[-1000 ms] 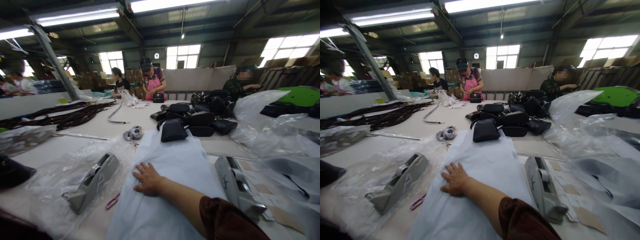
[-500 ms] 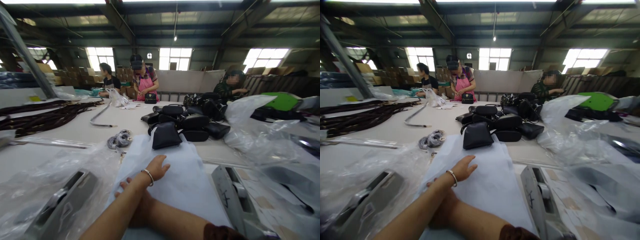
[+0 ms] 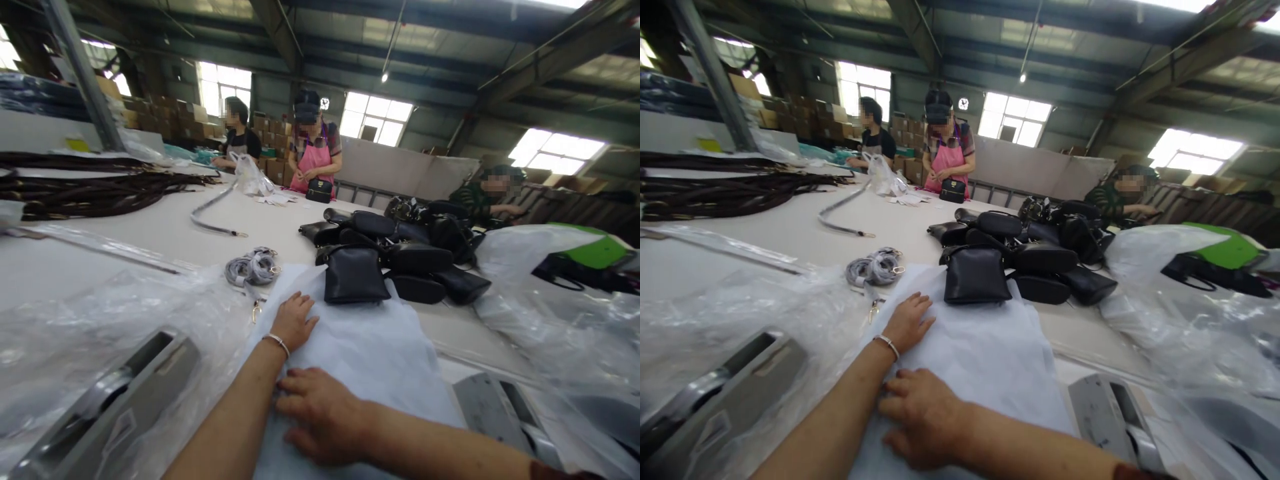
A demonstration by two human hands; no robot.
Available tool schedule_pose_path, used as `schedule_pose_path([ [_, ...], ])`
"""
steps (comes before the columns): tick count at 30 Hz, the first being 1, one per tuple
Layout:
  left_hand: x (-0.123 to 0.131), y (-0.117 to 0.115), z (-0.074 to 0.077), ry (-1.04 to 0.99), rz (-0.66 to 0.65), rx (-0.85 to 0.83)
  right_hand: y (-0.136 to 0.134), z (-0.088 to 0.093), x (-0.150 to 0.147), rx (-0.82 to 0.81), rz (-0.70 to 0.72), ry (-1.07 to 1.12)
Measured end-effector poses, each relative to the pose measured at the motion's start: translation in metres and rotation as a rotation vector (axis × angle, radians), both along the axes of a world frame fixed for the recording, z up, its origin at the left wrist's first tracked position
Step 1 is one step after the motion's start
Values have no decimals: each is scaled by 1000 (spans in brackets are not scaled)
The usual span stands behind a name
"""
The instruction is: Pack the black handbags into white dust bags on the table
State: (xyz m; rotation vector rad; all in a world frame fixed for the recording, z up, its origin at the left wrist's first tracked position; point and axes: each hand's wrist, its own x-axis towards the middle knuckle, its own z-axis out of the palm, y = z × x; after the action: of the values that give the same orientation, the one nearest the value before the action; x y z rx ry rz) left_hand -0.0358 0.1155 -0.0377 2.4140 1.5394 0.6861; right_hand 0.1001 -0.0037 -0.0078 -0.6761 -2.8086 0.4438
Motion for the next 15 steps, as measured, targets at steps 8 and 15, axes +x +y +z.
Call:
schedule_pose_path([
  [8,1,-7,1,175,198,-120,206,95,73,322,-628,-133],
  [15,2,-3,-6,211,185,-136,284,104,97,99,-723,-484],
])
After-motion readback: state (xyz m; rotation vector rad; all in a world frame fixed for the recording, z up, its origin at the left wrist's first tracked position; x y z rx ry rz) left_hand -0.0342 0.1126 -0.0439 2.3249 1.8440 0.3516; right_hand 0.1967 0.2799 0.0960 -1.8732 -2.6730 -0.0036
